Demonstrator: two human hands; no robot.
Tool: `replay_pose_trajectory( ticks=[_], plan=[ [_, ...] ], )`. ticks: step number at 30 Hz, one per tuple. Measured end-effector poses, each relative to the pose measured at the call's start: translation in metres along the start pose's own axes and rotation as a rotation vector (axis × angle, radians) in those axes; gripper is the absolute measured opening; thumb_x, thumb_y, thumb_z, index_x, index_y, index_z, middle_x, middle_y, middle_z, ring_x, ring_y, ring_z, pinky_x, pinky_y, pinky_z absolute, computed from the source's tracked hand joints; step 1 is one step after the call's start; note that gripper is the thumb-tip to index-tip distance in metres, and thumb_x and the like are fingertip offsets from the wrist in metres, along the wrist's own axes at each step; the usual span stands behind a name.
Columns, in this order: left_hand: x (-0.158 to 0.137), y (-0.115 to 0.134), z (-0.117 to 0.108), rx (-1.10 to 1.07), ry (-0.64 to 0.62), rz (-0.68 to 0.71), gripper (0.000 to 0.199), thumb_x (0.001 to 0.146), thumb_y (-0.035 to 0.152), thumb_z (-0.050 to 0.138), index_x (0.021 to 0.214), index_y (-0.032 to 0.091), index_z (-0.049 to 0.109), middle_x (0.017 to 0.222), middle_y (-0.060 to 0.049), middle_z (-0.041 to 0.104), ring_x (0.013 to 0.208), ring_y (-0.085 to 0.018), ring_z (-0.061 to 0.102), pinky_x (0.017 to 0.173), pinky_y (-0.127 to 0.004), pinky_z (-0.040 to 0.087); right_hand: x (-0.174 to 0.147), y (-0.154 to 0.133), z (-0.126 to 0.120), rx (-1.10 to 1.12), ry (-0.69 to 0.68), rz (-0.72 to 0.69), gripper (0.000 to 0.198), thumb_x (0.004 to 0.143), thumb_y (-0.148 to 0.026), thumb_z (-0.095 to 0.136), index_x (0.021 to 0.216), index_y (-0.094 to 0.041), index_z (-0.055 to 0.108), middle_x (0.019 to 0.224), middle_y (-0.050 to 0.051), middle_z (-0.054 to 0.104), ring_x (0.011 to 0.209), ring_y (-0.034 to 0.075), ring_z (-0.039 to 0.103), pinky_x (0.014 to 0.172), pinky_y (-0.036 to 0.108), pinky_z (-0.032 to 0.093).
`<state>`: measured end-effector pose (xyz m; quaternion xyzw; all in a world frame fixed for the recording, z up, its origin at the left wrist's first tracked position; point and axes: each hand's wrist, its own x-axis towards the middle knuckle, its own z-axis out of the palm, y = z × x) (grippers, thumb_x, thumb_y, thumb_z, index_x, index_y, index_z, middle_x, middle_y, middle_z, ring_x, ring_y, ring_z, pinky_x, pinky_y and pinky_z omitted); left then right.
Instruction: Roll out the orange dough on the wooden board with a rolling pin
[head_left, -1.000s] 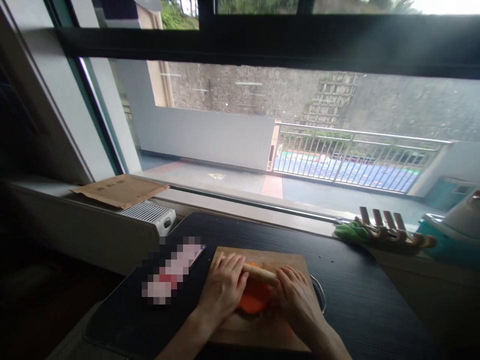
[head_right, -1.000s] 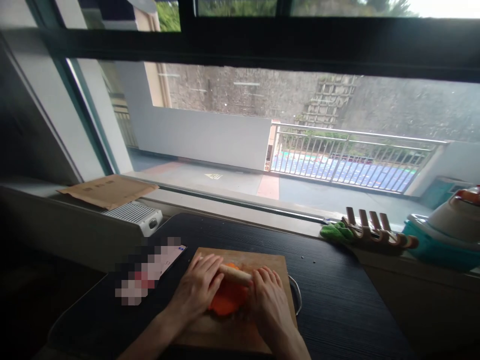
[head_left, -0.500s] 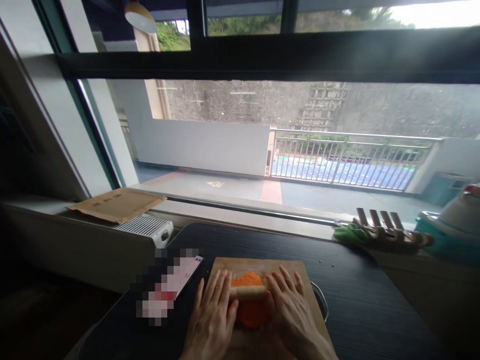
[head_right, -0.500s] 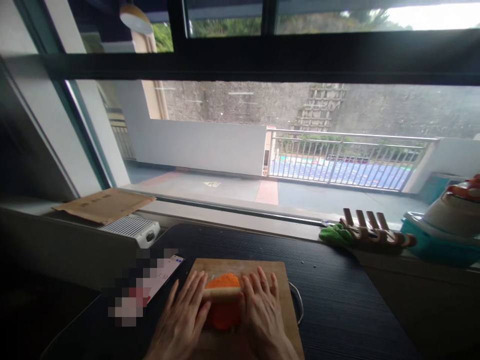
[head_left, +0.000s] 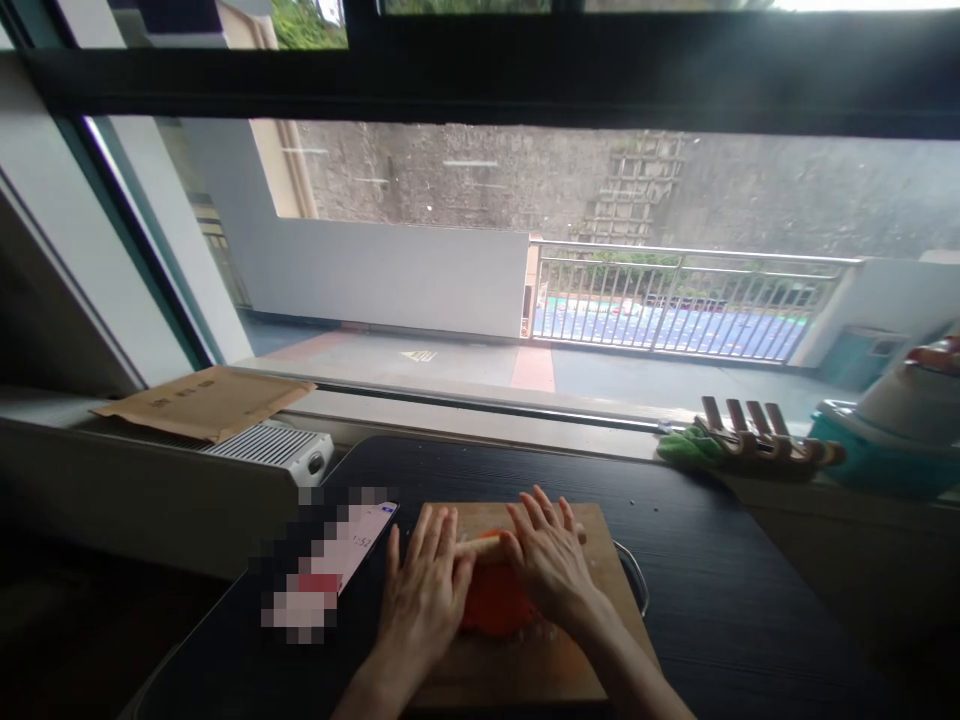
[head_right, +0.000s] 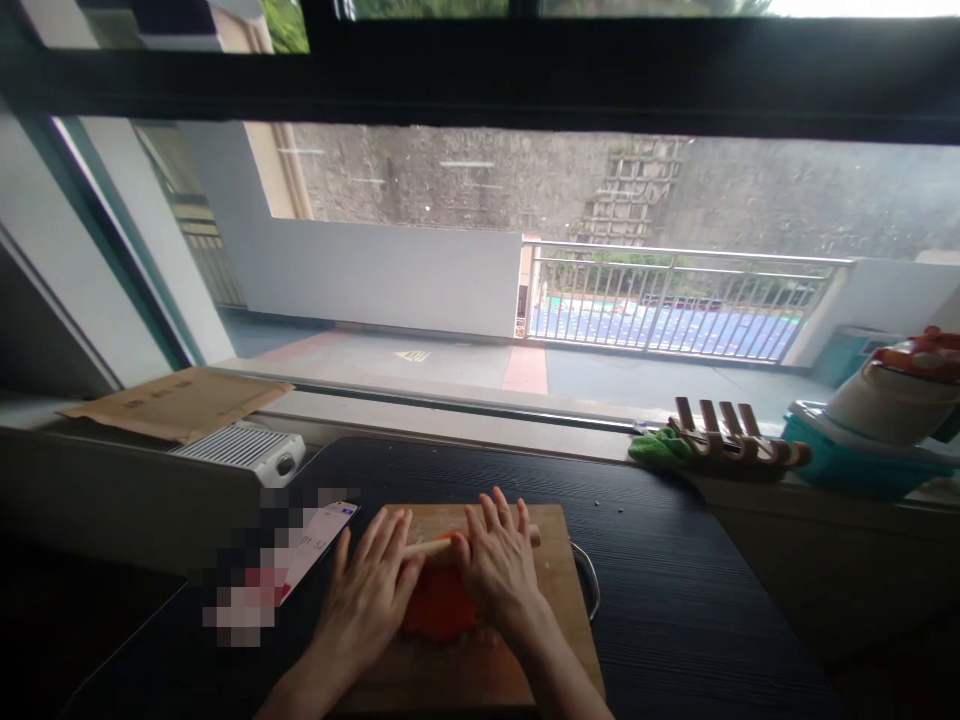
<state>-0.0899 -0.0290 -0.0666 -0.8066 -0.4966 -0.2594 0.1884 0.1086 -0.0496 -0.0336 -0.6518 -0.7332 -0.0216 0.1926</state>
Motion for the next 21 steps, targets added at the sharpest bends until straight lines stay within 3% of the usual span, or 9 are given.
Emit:
replay_pose_trajectory(
  ticks=[3,6,9,12,18,21],
  plan=[
    [-0.001,-0.002,0.0,0.0,-0.005,0.012,0.05,0.094,0.033,0.037,0.14,0.015,0.047,0.136,-0.012,0.058,0.129,-0.03,0.049,0.113,-0.054,0.022,-0.001,0.001,-0.002,0.017,-0.038,0.006,0.043,0.099,-0.04,0.037,0.132,-0.02,0.056,0.141,0.01,0.052,0.138,0.029,0.034,0.113,0.055,0.023],
    [-0.016,-0.002,0.0,0.003,0.067,0.143,0.057,0.093,0.03,0.041,0.148,0.019,0.033,0.138,-0.008,0.057,0.128,-0.023,0.05,0.118,-0.045,0.016,-0.01,0.005,0.0,0.044,-0.007,-0.079,0.046,0.097,-0.046,0.041,0.137,-0.024,0.051,0.141,0.006,0.052,0.138,0.027,0.035,0.114,0.053,0.023],
    [-0.013,-0.002,-0.001,0.009,0.087,0.095,0.056,0.093,0.033,0.04,0.146,0.015,0.036,0.134,-0.011,0.06,0.125,-0.026,0.053,0.116,-0.05,0.018,0.003,0.006,-0.003,0.048,-0.054,-0.086,0.046,0.098,-0.046,0.038,0.136,-0.024,0.051,0.141,0.006,0.052,0.14,0.027,0.032,0.115,0.053,0.02],
    [0.0,-0.002,-0.005,0.026,0.025,0.036,0.049,0.095,0.031,0.036,0.139,0.012,0.046,0.131,-0.015,0.061,0.125,-0.03,0.053,0.111,-0.055,0.026,0.022,0.003,-0.008,0.035,-0.129,-0.029,0.045,0.1,-0.043,0.031,0.131,-0.021,0.056,0.143,0.01,0.05,0.14,0.029,0.03,0.113,0.055,0.02],
    [-0.017,0.005,-0.01,0.044,0.087,0.148,0.053,0.091,0.028,0.045,0.142,0.014,0.042,0.138,-0.01,0.056,0.125,-0.024,0.052,0.12,-0.045,0.006,0.003,0.01,-0.002,0.036,-0.092,-0.093,0.049,0.098,-0.049,0.038,0.139,-0.025,0.048,0.143,0.006,0.05,0.14,0.027,0.031,0.115,0.052,0.019],
    [-0.001,0.005,-0.003,0.023,0.059,0.047,0.049,0.093,0.03,0.041,0.138,0.012,0.048,0.138,-0.012,0.056,0.128,-0.028,0.049,0.117,-0.051,0.012,0.014,0.007,0.0,0.016,-0.112,-0.036,0.046,0.1,-0.044,0.033,0.137,-0.022,0.051,0.143,0.008,0.05,0.14,0.027,0.031,0.114,0.053,0.021]
  ],
)
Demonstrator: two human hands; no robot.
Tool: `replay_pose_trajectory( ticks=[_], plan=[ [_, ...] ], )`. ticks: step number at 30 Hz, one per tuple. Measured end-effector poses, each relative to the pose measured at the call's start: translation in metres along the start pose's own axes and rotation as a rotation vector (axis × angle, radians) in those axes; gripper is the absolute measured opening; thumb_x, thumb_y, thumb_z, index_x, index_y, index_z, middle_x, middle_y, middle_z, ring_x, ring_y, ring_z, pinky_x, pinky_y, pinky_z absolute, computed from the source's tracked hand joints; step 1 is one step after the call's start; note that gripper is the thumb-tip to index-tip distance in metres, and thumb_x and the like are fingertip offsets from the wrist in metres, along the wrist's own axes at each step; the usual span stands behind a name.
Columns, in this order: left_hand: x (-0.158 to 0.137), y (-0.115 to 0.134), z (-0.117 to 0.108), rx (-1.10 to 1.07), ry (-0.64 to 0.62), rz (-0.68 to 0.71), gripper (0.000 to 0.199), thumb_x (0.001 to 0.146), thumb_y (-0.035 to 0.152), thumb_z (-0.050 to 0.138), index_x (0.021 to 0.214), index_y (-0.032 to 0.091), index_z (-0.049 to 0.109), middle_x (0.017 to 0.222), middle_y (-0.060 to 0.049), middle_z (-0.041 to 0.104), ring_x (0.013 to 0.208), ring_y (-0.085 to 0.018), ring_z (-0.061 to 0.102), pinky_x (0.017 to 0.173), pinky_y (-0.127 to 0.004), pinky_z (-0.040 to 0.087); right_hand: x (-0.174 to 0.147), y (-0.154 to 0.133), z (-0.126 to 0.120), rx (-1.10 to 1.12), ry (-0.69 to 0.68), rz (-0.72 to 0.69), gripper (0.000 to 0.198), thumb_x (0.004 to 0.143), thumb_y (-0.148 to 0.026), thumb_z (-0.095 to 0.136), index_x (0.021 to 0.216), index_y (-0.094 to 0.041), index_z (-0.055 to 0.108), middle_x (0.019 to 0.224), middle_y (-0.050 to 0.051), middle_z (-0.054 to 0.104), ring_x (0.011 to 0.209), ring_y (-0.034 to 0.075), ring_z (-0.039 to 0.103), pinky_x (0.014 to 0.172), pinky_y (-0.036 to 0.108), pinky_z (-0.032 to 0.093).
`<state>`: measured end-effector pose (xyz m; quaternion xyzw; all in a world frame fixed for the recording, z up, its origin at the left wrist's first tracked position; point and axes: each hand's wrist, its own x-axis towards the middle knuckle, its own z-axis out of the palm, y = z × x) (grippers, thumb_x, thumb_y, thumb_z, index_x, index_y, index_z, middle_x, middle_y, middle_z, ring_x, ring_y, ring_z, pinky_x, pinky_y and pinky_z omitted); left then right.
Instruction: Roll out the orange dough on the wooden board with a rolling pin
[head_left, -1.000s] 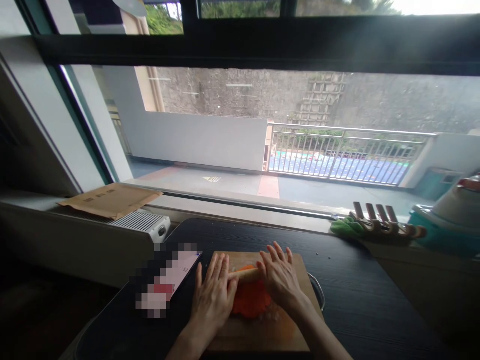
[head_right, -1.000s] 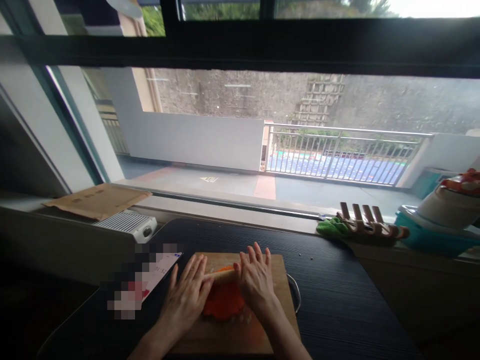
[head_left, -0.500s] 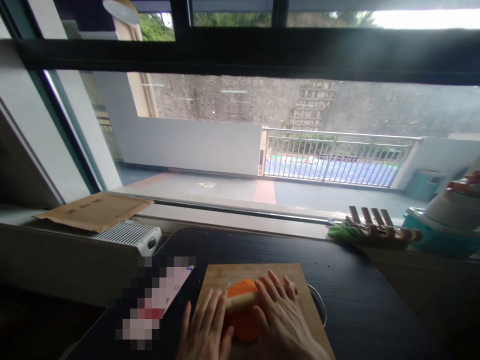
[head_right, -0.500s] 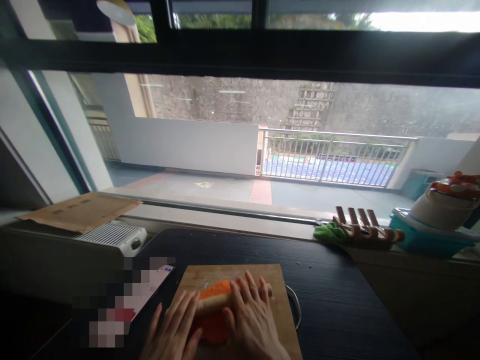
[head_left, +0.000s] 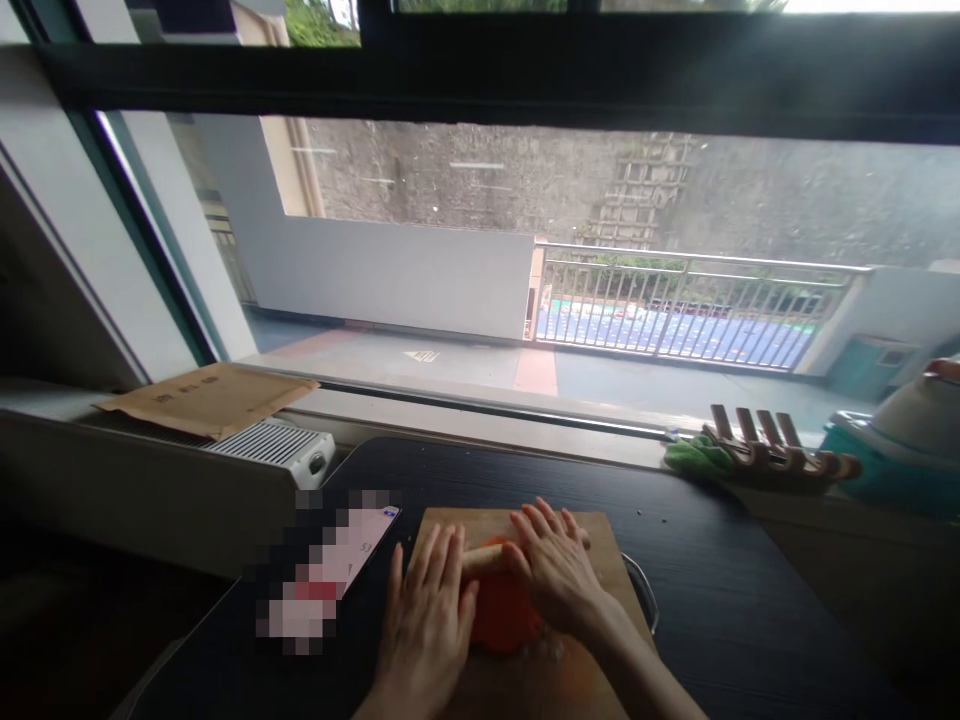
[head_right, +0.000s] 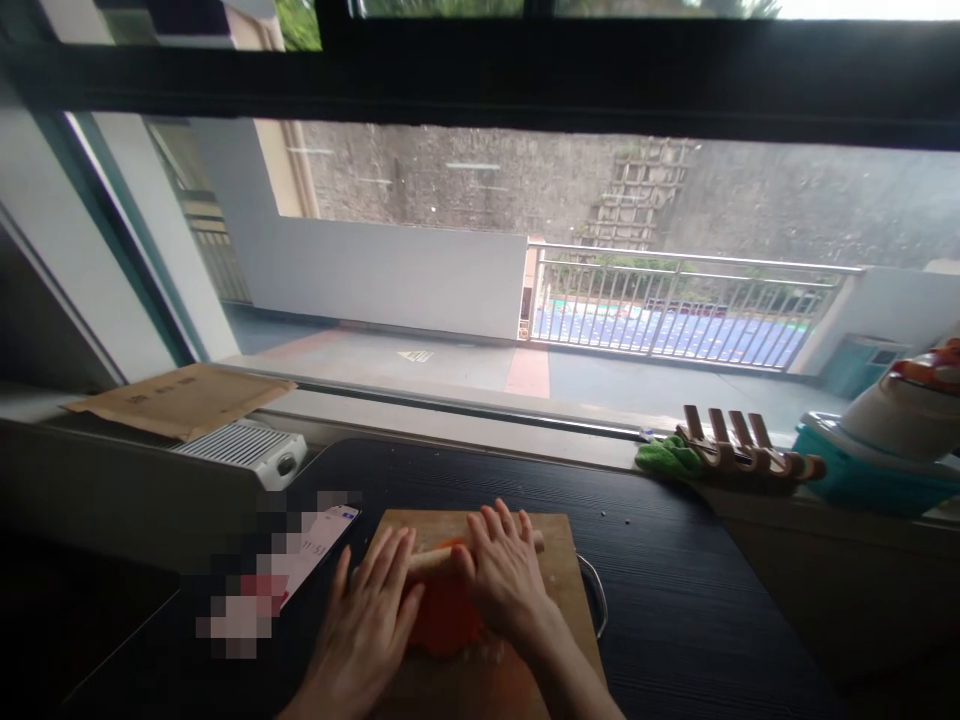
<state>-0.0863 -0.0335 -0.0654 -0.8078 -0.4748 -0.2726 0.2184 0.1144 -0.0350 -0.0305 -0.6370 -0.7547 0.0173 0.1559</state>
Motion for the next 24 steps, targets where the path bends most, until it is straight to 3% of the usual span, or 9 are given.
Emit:
replay_pose_trajectory(
  ticks=[3,9,14,19,24],
  plan=[
    [0.012,-0.005,0.006,-0.046,-0.11,-0.081,0.047,0.094,0.031,0.037,0.135,0.013,0.052,0.134,-0.012,0.059,0.126,-0.03,0.051,0.111,-0.057,0.026,0.008,-0.005,0.002,-0.033,0.015,0.075,0.046,0.1,-0.041,0.032,0.133,-0.019,0.055,0.143,0.012,0.049,0.138,0.029,0.034,0.111,0.055,0.026],
    [-0.014,-0.004,0.003,-0.053,0.025,0.053,0.054,0.093,0.03,0.039,0.147,0.021,0.035,0.141,-0.006,0.054,0.129,-0.024,0.049,0.118,-0.046,0.017,-0.03,-0.003,0.011,-0.057,0.178,-0.106,0.047,0.095,-0.043,0.045,0.138,-0.026,0.049,0.142,0.004,0.051,0.136,0.024,0.039,0.112,0.044,0.03],
    [0.013,-0.005,-0.003,-0.09,-0.191,-0.043,0.045,0.095,0.034,0.037,0.132,0.015,0.055,0.131,-0.01,0.062,0.123,-0.028,0.055,0.108,-0.051,0.035,-0.03,-0.003,0.021,-0.128,0.164,0.082,0.045,0.097,-0.039,0.04,0.13,-0.015,0.058,0.135,0.012,0.056,0.131,0.028,0.046,0.107,0.046,0.036],
    [-0.003,-0.009,-0.011,-0.068,-0.025,0.105,0.049,0.094,0.034,0.041,0.141,0.022,0.045,0.142,-0.004,0.053,0.129,-0.021,0.05,0.115,-0.04,0.025,-0.06,0.001,0.051,-0.129,0.432,-0.188,0.053,0.09,-0.058,0.044,0.13,-0.026,0.058,0.129,0.006,0.062,0.118,0.027,0.058,0.097,0.042,0.044],
    [0.002,-0.002,-0.012,-0.099,-0.145,0.015,0.044,0.094,0.033,0.04,0.134,0.019,0.054,0.132,-0.006,0.062,0.123,-0.023,0.055,0.11,-0.045,0.032,-0.062,0.002,0.048,-0.123,0.353,0.012,0.046,0.095,-0.044,0.041,0.134,-0.026,0.054,0.137,0.005,0.056,0.127,0.026,0.05,0.104,0.043,0.039]
  ],
)
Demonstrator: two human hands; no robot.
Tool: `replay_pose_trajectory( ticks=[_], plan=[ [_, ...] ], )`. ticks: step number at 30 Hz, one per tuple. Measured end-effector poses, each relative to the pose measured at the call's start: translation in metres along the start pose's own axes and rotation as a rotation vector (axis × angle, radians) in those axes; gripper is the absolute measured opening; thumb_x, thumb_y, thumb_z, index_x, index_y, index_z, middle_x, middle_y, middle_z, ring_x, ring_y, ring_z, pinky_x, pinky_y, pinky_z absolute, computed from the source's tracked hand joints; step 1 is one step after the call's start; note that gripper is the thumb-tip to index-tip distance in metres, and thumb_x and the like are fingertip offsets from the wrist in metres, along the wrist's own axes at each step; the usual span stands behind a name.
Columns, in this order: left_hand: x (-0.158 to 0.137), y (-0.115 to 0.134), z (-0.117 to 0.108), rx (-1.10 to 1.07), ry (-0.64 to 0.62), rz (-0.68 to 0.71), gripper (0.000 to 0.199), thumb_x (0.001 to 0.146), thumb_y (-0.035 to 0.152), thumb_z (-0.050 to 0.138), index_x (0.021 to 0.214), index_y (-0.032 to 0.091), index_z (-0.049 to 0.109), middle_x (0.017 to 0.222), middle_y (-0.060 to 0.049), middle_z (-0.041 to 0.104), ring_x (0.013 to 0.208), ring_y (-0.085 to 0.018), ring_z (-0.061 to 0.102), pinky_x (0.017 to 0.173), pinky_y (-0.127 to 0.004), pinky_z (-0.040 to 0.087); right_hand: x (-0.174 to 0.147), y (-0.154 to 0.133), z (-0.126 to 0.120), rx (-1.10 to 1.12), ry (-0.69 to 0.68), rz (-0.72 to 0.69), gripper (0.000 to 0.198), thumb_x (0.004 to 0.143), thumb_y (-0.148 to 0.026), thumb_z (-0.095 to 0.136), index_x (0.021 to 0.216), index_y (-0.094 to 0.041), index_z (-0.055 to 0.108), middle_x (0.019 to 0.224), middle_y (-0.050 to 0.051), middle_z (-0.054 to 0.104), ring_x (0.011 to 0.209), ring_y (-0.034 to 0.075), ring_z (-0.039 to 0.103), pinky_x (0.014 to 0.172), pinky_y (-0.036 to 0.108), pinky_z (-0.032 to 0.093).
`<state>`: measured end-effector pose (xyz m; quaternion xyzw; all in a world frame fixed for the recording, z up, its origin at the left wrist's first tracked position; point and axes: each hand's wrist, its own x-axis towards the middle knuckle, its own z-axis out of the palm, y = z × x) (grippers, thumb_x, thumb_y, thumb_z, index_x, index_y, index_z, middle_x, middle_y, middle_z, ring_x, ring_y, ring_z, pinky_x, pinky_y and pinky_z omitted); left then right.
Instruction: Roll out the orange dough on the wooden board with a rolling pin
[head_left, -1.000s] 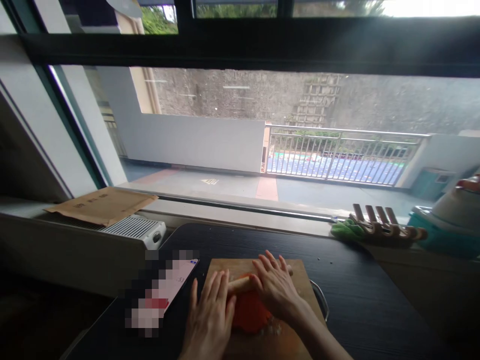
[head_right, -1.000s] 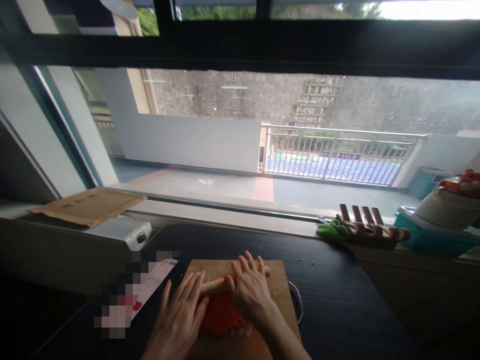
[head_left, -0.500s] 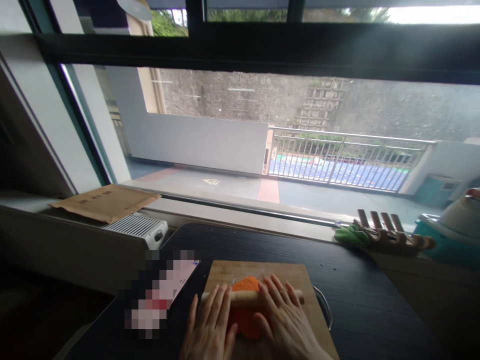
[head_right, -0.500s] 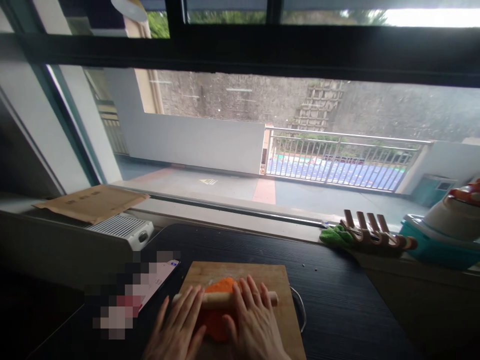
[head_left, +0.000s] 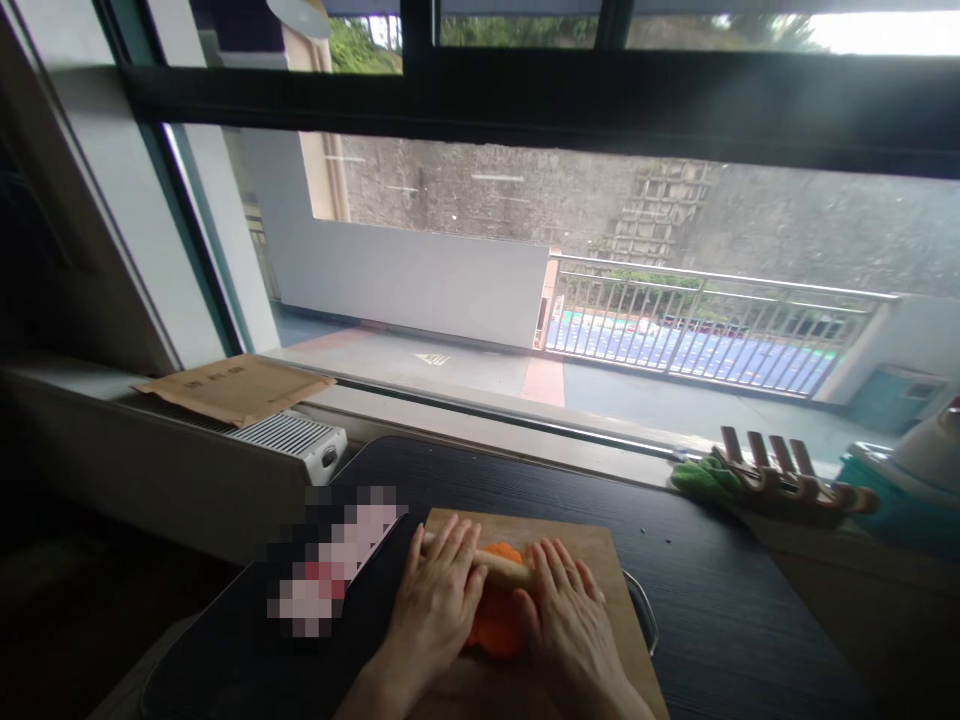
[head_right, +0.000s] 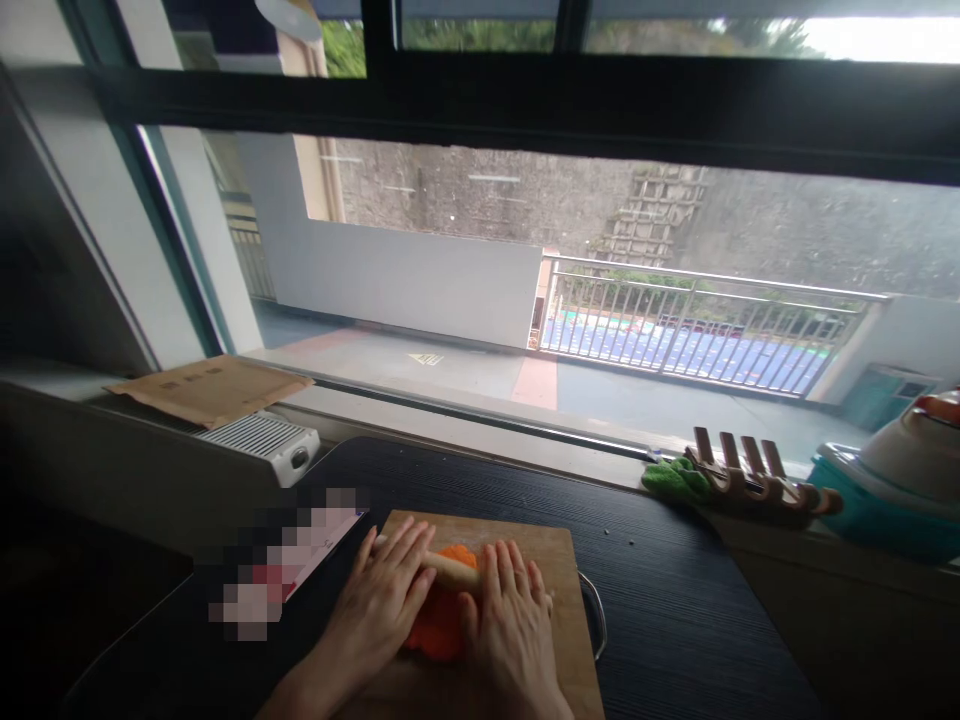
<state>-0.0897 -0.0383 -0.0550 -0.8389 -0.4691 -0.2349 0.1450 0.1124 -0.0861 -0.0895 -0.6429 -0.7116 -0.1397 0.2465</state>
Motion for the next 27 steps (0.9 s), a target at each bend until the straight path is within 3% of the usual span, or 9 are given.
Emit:
replay_pose_trajectory(
  ticks=[5,7,10,15,21,25,27],
  plan=[
    [-0.015,0.001,-0.002,0.042,0.119,0.082,0.053,0.094,0.033,0.041,0.146,0.023,0.038,0.143,-0.004,0.051,0.131,-0.021,0.048,0.115,-0.04,0.025,-0.016,-0.001,0.014,0.018,0.184,-0.089,0.061,0.091,-0.062,0.035,0.14,-0.028,0.048,0.132,0.007,0.06,0.121,0.031,0.055,0.101,0.048,0.04],
    [-0.014,0.002,-0.002,0.03,0.103,0.072,0.054,0.093,0.033,0.041,0.146,0.021,0.037,0.143,-0.005,0.051,0.131,-0.022,0.048,0.114,-0.041,0.026,-0.014,-0.001,0.009,0.017,0.098,-0.097,0.057,0.092,-0.056,0.039,0.14,-0.027,0.048,0.137,0.005,0.055,0.126,0.029,0.05,0.104,0.046,0.039],
    [-0.005,0.004,-0.001,-0.005,0.031,-0.002,0.048,0.095,0.033,0.039,0.141,0.019,0.046,0.136,-0.007,0.058,0.126,-0.024,0.053,0.112,-0.046,0.03,-0.002,-0.001,-0.002,-0.001,-0.029,0.015,0.048,0.095,-0.045,0.039,0.136,-0.024,0.053,0.139,0.005,0.054,0.131,0.026,0.046,0.108,0.044,0.036],
    [-0.016,0.004,0.002,0.027,0.134,0.092,0.056,0.093,0.033,0.042,0.147,0.019,0.035,0.144,-0.006,0.051,0.13,-0.022,0.049,0.116,-0.042,0.023,-0.01,-0.002,-0.002,0.02,0.113,-0.066,0.053,0.091,-0.054,0.042,0.135,-0.026,0.054,0.134,0.005,0.058,0.124,0.028,0.053,0.104,0.046,0.039],
    [-0.004,0.011,0.002,-0.004,0.017,-0.027,0.052,0.095,0.032,0.038,0.145,0.018,0.039,0.141,-0.009,0.053,0.13,-0.024,0.049,0.115,-0.047,0.025,0.003,0.0,-0.009,0.0,-0.049,0.031,0.047,0.095,-0.046,0.041,0.133,-0.022,0.055,0.137,0.006,0.055,0.13,0.027,0.047,0.107,0.045,0.036],
    [-0.011,0.011,0.002,0.037,0.112,0.053,0.057,0.094,0.033,0.041,0.148,0.018,0.033,0.145,-0.007,0.048,0.131,-0.022,0.047,0.118,-0.043,0.018,-0.007,0.002,-0.005,0.016,0.086,-0.081,0.055,0.091,-0.054,0.044,0.139,-0.026,0.049,0.137,0.005,0.056,0.126,0.027,0.051,0.104,0.045,0.038],
    [-0.013,0.011,0.002,0.054,0.139,0.06,0.057,0.093,0.033,0.042,0.147,0.017,0.033,0.145,-0.007,0.048,0.132,-0.022,0.046,0.118,-0.043,0.016,-0.009,0.001,-0.005,0.013,0.074,-0.072,0.056,0.091,-0.053,0.044,0.141,-0.026,0.046,0.139,0.005,0.053,0.129,0.028,0.048,0.106,0.046,0.036]
  ],
)
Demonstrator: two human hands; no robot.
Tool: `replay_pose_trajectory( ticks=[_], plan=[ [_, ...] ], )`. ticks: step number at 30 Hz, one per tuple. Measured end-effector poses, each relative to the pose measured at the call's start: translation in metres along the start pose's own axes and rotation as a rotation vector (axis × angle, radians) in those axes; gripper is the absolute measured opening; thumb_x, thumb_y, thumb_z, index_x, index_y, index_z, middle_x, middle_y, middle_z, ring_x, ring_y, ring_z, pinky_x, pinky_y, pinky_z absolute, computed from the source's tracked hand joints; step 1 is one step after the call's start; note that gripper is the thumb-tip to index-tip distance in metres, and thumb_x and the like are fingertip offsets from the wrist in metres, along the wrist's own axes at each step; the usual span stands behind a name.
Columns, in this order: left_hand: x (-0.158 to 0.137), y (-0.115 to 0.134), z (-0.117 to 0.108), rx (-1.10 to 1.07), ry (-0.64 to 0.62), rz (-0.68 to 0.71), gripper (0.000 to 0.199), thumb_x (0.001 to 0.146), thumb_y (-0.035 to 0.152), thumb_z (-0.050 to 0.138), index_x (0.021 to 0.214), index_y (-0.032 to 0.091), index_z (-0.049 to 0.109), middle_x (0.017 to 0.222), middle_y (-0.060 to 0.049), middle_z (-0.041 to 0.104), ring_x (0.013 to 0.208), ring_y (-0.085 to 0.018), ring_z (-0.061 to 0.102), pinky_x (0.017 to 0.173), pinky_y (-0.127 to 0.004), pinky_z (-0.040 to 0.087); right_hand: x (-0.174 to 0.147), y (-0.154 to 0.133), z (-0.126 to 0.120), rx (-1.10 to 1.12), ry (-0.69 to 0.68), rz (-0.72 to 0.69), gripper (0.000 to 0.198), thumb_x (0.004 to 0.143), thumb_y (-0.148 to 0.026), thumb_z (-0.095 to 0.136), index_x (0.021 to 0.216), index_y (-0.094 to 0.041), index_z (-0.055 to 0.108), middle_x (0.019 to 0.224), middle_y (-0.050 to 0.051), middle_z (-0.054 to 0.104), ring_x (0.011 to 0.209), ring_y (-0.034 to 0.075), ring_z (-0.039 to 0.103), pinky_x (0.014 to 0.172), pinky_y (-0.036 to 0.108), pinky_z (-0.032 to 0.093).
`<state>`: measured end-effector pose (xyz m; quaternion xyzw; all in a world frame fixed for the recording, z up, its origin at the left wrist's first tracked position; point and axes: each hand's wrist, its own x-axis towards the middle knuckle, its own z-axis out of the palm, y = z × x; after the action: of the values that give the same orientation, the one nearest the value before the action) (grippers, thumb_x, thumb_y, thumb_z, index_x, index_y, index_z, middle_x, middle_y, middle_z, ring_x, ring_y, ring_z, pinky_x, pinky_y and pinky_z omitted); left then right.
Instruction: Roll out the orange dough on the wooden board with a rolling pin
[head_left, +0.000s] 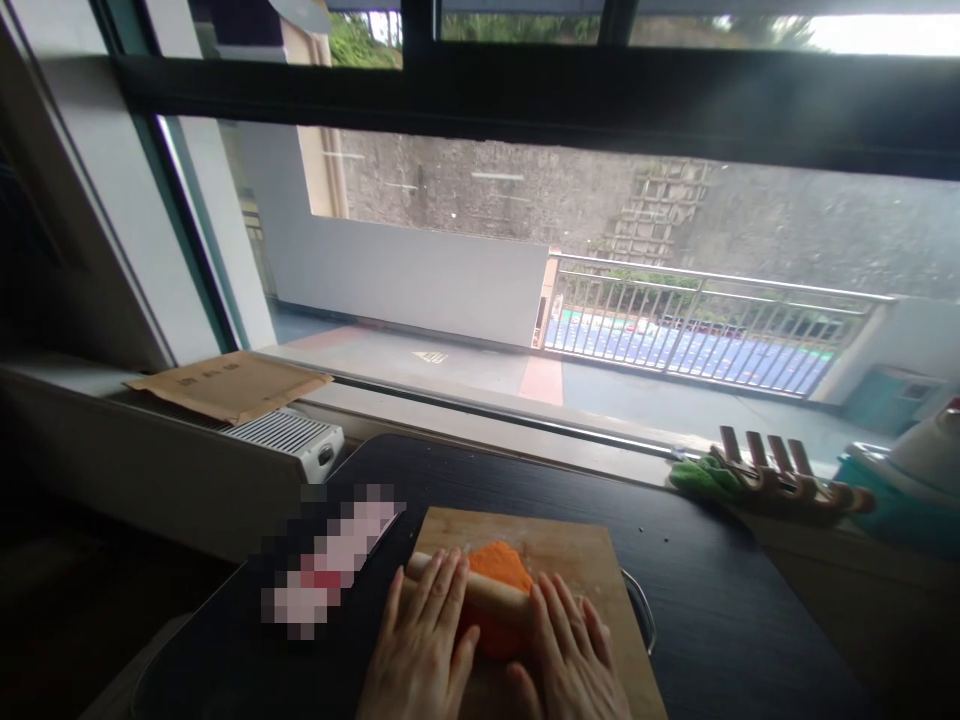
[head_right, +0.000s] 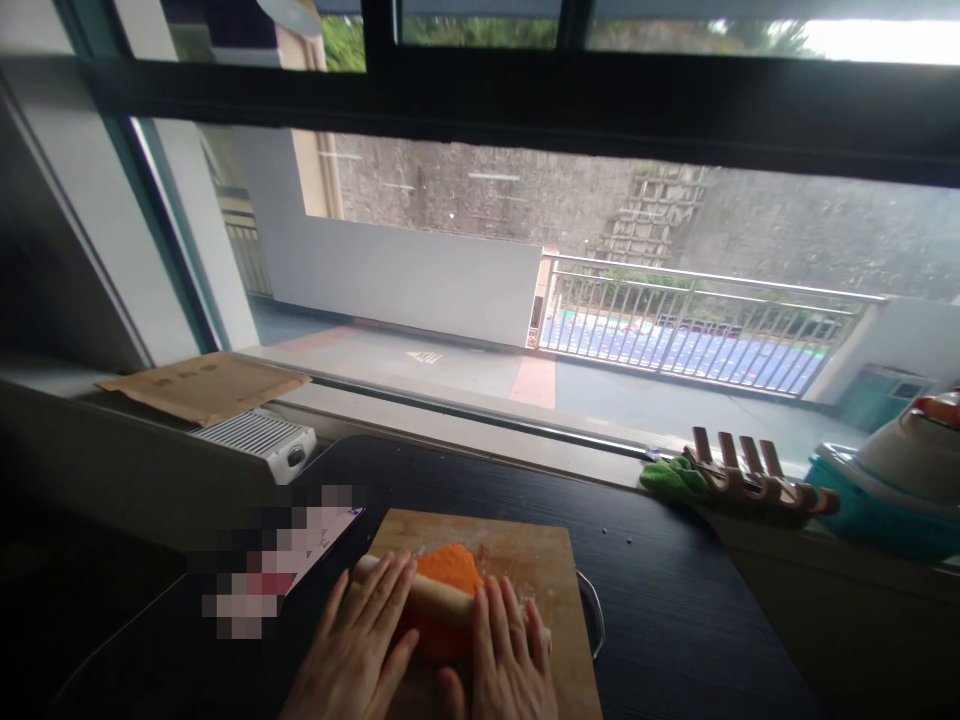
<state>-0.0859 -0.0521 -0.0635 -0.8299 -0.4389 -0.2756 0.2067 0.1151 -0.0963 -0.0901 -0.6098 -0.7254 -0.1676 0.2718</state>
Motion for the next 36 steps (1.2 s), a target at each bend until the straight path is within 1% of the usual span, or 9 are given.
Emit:
replay_pose_trajectory(
  ticks=[4,9,11,14,20,24,27,30,36],
  plan=[
    [0.005,0.0,-0.002,-0.013,-0.041,-0.036,0.053,0.094,0.033,0.041,0.144,0.015,0.038,0.141,-0.008,0.053,0.13,-0.024,0.049,0.116,-0.046,0.022,0.002,-0.002,0.001,-0.01,-0.11,0.093,0.053,0.094,-0.048,0.041,0.142,-0.025,0.046,0.141,0.006,0.051,0.133,0.027,0.044,0.11,0.047,0.033],
    [-0.005,-0.001,-0.009,0.021,0.017,0.038,0.058,0.093,0.034,0.042,0.148,0.017,0.031,0.146,-0.007,0.047,0.133,-0.022,0.046,0.119,-0.041,0.01,-0.017,-0.005,0.008,0.015,0.094,0.026,0.067,0.091,-0.059,0.038,0.15,-0.027,0.03,0.139,0.007,0.053,0.126,0.03,0.05,0.106,0.05,0.035],
    [-0.002,0.001,-0.008,0.026,-0.011,0.022,0.057,0.094,0.033,0.042,0.147,0.015,0.034,0.146,-0.007,0.047,0.133,-0.022,0.045,0.119,-0.043,0.008,-0.014,-0.006,0.003,0.009,0.002,0.032,0.063,0.092,-0.053,0.041,0.148,-0.025,0.035,0.143,0.006,0.049,0.131,0.029,0.046,0.108,0.048,0.034],
    [0.005,0.003,-0.006,-0.001,-0.072,-0.033,0.053,0.095,0.033,0.041,0.144,0.013,0.039,0.143,-0.008,0.05,0.132,-0.024,0.046,0.117,-0.047,0.017,-0.005,-0.006,-0.004,-0.012,-0.083,0.114,0.054,0.094,-0.047,0.041,0.142,-0.023,0.046,0.142,0.006,0.05,0.133,0.028,0.044,0.11,0.046,0.032],
    [-0.002,0.002,-0.01,-0.034,-0.024,0.017,0.059,0.094,0.034,0.042,0.149,0.019,0.03,0.146,-0.007,0.047,0.132,-0.024,0.046,0.118,-0.045,0.019,-0.022,-0.008,0.001,-0.002,0.167,0.0,0.073,0.093,-0.057,0.033,0.154,-0.022,0.015,0.138,0.009,0.054,0.125,0.03,0.052,0.104,0.048,0.037],
    [0.012,0.003,-0.007,-0.084,-0.14,-0.047,0.052,0.095,0.034,0.038,0.144,0.017,0.04,0.141,-0.009,0.053,0.131,-0.026,0.048,0.115,-0.051,0.025,-0.01,-0.004,-0.006,-0.05,-0.006,0.023,0.06,0.095,-0.046,0.04,0.15,-0.022,0.031,0.139,0.007,0.054,0.127,0.027,0.05,0.103,0.044,0.038],
    [0.008,0.002,-0.006,-0.087,-0.116,-0.043,0.053,0.094,0.035,0.04,0.144,0.017,0.039,0.142,-0.008,0.052,0.131,-0.026,0.048,0.115,-0.05,0.026,-0.014,-0.011,-0.005,-0.041,0.084,0.044,0.065,0.095,-0.05,0.037,0.152,-0.022,0.025,0.136,0.009,0.056,0.123,0.028,0.054,0.1,0.044,0.041],
    [0.002,-0.002,-0.008,-0.083,-0.072,-0.009,0.054,0.093,0.034,0.042,0.145,0.019,0.038,0.144,-0.006,0.05,0.131,-0.025,0.048,0.116,-0.048,0.024,-0.026,-0.017,-0.001,-0.004,0.215,-0.025,0.071,0.094,-0.058,0.033,0.154,-0.024,0.016,0.13,0.007,0.061,0.115,0.027,0.06,0.094,0.042,0.045],
    [0.041,0.001,-0.002,-0.177,-0.322,-0.082,0.048,0.095,0.034,0.034,0.136,0.014,0.052,0.141,-0.01,0.052,0.133,-0.027,0.046,0.112,-0.053,0.032,-0.017,0.004,-0.01,-0.06,-0.011,-0.001,0.063,0.094,-0.046,0.043,0.15,-0.02,0.031,0.137,0.009,0.055,0.123,0.026,0.054,0.095,0.04,0.046]
  ],
)
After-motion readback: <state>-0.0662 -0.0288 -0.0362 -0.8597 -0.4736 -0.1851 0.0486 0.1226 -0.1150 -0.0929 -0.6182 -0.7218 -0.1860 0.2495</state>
